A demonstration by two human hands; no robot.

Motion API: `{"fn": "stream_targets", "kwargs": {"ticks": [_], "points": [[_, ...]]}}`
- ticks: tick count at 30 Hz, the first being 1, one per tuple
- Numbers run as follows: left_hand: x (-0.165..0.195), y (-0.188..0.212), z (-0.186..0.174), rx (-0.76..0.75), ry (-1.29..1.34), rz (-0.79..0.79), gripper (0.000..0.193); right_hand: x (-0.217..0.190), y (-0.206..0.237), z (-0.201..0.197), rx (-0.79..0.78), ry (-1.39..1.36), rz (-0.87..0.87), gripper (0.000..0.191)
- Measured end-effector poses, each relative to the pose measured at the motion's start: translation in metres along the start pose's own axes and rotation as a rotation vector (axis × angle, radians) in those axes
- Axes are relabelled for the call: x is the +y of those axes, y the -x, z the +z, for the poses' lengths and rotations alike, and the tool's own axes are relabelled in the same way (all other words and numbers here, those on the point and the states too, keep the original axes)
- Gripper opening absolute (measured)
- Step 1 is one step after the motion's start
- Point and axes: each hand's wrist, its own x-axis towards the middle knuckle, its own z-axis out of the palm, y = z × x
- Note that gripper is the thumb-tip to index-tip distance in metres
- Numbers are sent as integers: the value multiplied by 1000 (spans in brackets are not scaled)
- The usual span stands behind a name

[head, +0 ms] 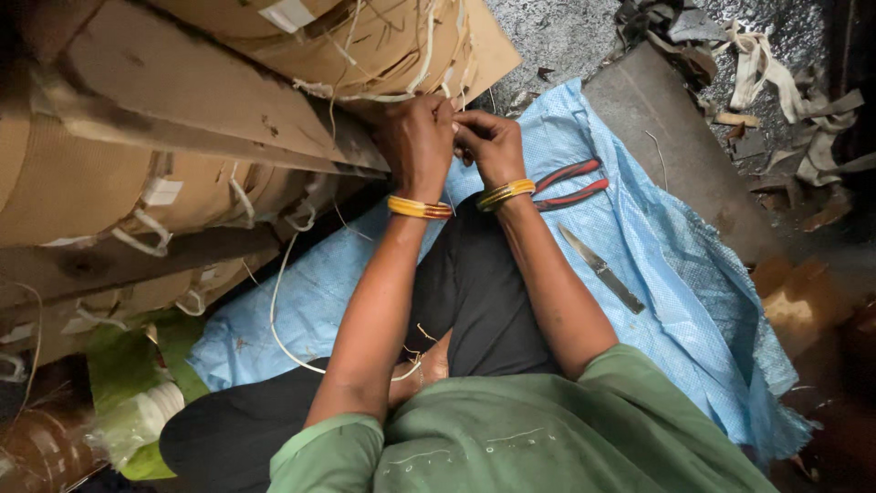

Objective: The person sits on a tarp and weaves white plastic strips into the rim of a cardboard-wrapped basket. They use pliers to cut and trim the strips, then thread them through the basket's edge by hand.

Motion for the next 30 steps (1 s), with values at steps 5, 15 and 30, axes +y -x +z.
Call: {"fn": "stream_targets", "kwargs": {"ticks": [5, 15, 30], "points": [[0, -7, -16, -147, 83, -63, 22, -4, -7, 5, -9, -140, 96, 13], [-11, 14, -84, -247, -1, 478, 27, 8, -6, 6, -34, -180, -56, 13], [-5, 6, -30, -134, 95, 175, 11, 13, 9, 6, -116, -345, -149, 25]]}}
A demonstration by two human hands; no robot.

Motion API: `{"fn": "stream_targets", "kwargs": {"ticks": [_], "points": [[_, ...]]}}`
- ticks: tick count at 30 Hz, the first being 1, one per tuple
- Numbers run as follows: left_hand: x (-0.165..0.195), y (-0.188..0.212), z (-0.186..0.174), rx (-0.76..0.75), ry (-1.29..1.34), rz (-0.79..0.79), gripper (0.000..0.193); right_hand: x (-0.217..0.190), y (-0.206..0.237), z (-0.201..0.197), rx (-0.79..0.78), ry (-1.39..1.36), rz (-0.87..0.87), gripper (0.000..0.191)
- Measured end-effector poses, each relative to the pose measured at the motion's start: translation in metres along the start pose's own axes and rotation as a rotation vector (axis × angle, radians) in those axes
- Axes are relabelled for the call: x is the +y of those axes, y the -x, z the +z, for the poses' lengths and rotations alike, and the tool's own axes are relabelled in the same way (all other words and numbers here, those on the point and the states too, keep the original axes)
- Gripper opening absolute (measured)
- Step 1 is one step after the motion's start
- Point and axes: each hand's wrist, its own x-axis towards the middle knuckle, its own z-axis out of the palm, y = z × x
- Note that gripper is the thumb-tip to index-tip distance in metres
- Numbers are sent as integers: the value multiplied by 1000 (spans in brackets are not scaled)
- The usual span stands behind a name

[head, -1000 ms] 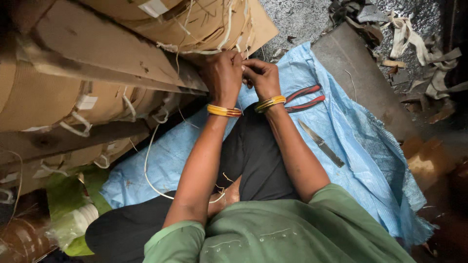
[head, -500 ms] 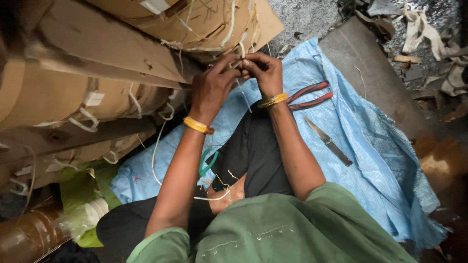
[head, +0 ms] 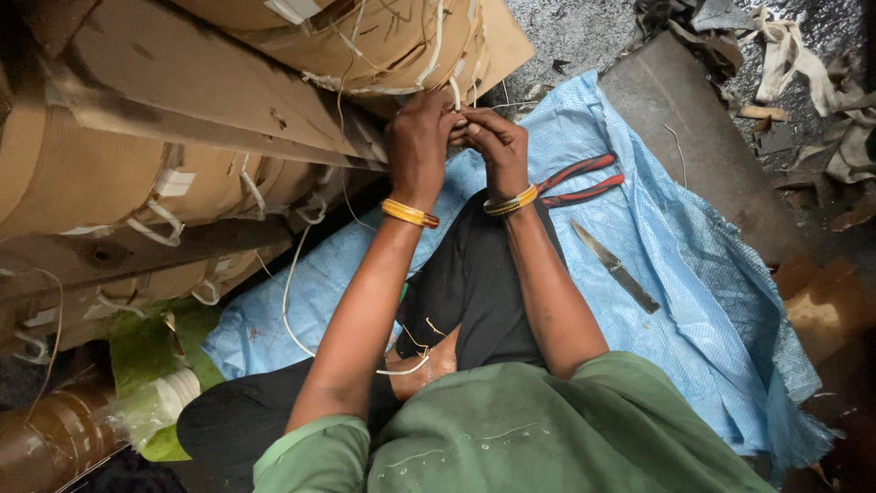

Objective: The person sits on a tarp and weaves white plastic strips into the rim of a cardboard-wrapped basket. They use pliers to cut and trim the strips, then thread them through the basket's edge by hand.

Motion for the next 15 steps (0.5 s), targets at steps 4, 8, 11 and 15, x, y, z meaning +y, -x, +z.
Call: {"fn": "stream_targets", "kwargs": {"ticks": [4, 8, 11, 15], "points": [[1, -3, -3, 11, 155, 5, 14, 0, -7, 3, 50, 156, -29, 19], [-1, -4, -9, -36, 38, 66, 12, -3, -11, 10, 36, 276, -46, 18], [-2, -4, -8, -1, 52, 96, 12, -11, -15, 16, 94, 449, -31, 19], [-7, -4, -7, -17, -10, 119, 14, -23, -26, 13, 17, 437, 150, 23]]}}
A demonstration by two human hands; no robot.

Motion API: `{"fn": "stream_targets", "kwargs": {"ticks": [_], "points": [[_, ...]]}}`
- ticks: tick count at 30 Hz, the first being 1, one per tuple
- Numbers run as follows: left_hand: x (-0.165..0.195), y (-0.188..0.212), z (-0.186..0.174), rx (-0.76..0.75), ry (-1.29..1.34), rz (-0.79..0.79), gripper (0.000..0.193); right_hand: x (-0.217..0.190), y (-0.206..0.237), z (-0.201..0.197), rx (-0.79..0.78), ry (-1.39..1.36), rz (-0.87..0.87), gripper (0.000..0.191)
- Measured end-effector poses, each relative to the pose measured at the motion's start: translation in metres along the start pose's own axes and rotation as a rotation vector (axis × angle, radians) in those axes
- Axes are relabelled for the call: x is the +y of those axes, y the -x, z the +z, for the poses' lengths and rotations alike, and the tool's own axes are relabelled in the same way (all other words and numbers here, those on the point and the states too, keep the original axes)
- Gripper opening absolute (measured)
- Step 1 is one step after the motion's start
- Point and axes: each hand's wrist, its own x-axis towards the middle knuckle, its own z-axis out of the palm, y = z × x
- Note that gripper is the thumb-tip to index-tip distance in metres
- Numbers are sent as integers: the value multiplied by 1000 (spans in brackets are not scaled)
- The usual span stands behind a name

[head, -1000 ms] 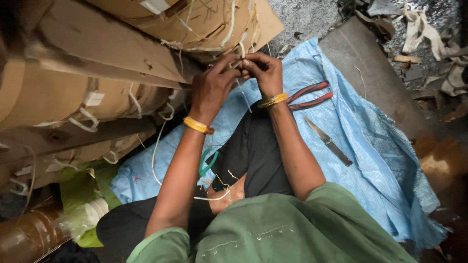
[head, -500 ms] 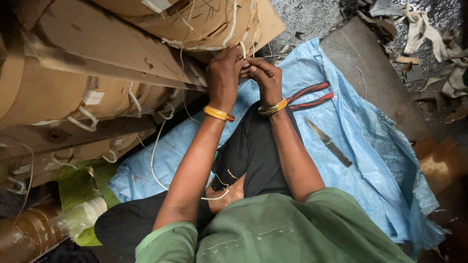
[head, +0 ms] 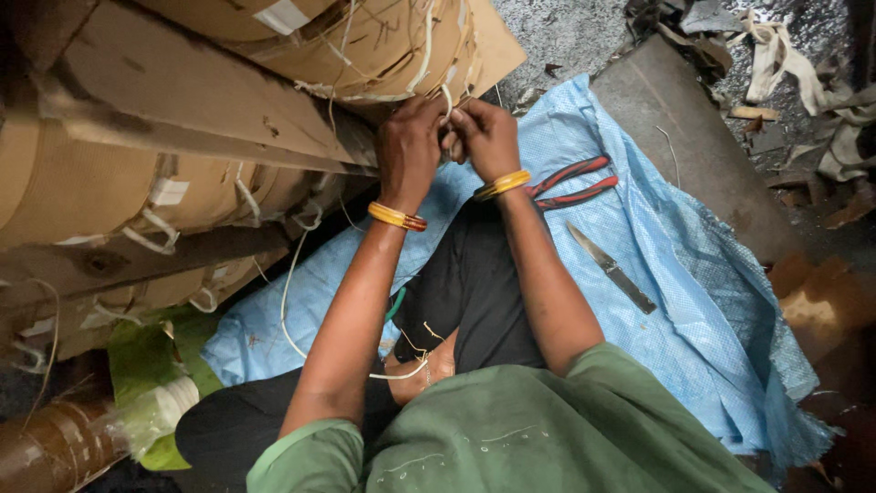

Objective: The person sits on a tarp and weaves white plastic strips into the rim of a cardboard-wrapped basket. They use pliers to cut and trim the strips, then thread them through the basket's edge by hand.

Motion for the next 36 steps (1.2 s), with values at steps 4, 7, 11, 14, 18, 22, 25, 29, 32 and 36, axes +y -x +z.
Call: {"fn": "stream_targets", "kwargs": {"ticks": [4, 7, 11, 14, 18, 22, 25, 29, 32, 36], "points": [[-5, 2, 1, 20, 24, 35, 20, 3, -9, -13, -207, -232, 231, 28], [-6, 3, 7, 33, 59, -71, 15, 9, -13, -20, -58, -336, 246, 37], [-6, 2, 11, 73, 24, 12, 17, 5, -13, -29, 221, -394, 168, 40], [-7, 1, 10, 86, 19, 37, 18, 4, -3, -27, 283, 105, -72, 29], [-4, 0, 5, 39, 30, 1, 17, -3, 21, -10, 264, 720, -793, 26], [1, 0, 1, 31, 35, 10, 14, -11, 20, -3, 233, 940, -967, 26], [2, -1, 0, 37, 82, -11, 11, -14, 16, -6, 209, 1008, -977, 23], [0, 0, 0, -8, 76, -31, 10, -13, 15, -9, 184, 1060, -979, 20], [-3, 1, 3, 45, 94, -8, 20, -9, 14, -6, 203, 1110, -986, 18], [-6, 2, 6, 58, 125, -13, 20, 1, 9, -2, 245, 971, -834, 11]]}}
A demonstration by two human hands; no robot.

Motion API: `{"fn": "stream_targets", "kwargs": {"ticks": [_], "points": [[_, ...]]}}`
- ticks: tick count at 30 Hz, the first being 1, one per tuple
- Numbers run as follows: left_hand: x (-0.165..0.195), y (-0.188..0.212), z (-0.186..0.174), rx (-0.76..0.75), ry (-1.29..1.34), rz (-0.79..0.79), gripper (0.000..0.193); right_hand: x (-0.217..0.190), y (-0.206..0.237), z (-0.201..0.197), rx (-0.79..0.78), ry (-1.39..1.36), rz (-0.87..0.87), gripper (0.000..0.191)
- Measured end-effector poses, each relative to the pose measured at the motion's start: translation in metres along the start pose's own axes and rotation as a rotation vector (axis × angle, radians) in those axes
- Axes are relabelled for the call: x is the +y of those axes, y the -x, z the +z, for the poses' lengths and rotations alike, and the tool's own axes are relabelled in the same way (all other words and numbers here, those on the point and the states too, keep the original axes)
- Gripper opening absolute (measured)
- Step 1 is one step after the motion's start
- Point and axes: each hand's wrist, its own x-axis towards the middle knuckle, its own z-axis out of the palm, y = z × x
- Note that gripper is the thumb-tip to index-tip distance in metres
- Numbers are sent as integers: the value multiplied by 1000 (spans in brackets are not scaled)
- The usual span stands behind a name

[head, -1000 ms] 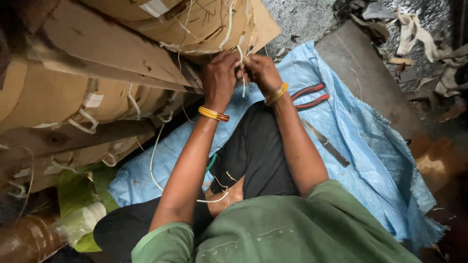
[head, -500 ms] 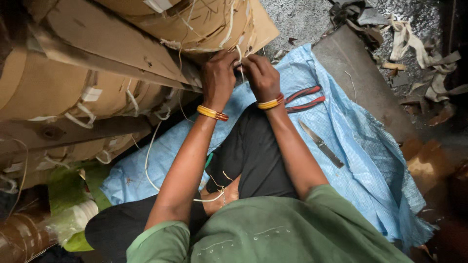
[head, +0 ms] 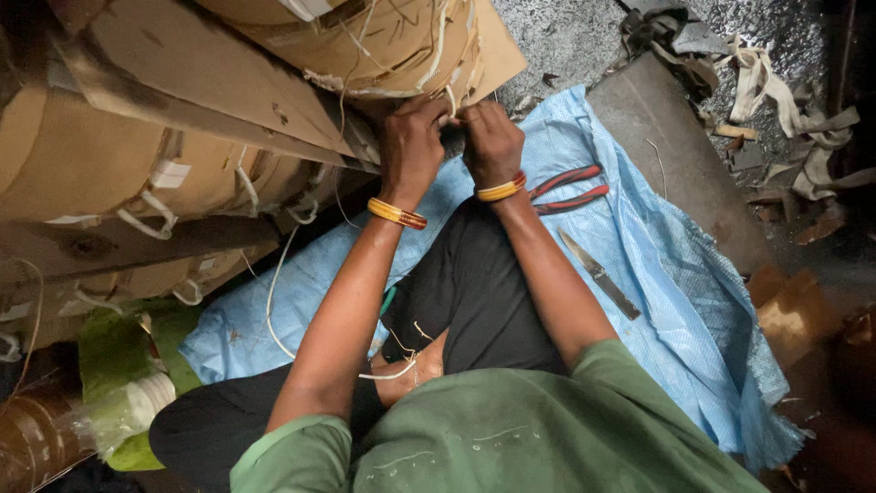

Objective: The person sits on a tarp and weaves white plastic strips into the rim of a cardboard-wrapped basket. They use pliers to cut and trim the strips, then thread them through the basket's edge by hand.

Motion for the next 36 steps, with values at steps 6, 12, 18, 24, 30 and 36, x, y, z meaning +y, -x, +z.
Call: {"fn": "stream_targets", "kwargs": {"ticks": [6, 12, 18, 24, 30, 36], "points": [[1, -3, -4, -43, 40, -38, 16, 10, 1, 3, -285, -1089, 926, 25], [5, -6, -5, -14, -2, -4, 18, 2, -2, -19, -35, -308, 415, 13], [0, -5, 0, -44, -1, -27, 11, -1, -15, -26, -37, -24, -151, 23], [-4, -6, -2, -44, 25, 16, 11, 8, -2, 2, -254, -1037, 706, 12], [2, -8, -4, -39, 16, 3, 13, 7, -5, -17, -276, -654, 707, 17], [3, -10, -2, -42, -61, -21, 15, -9, -19, -42, -23, -32, -99, 27]]}}
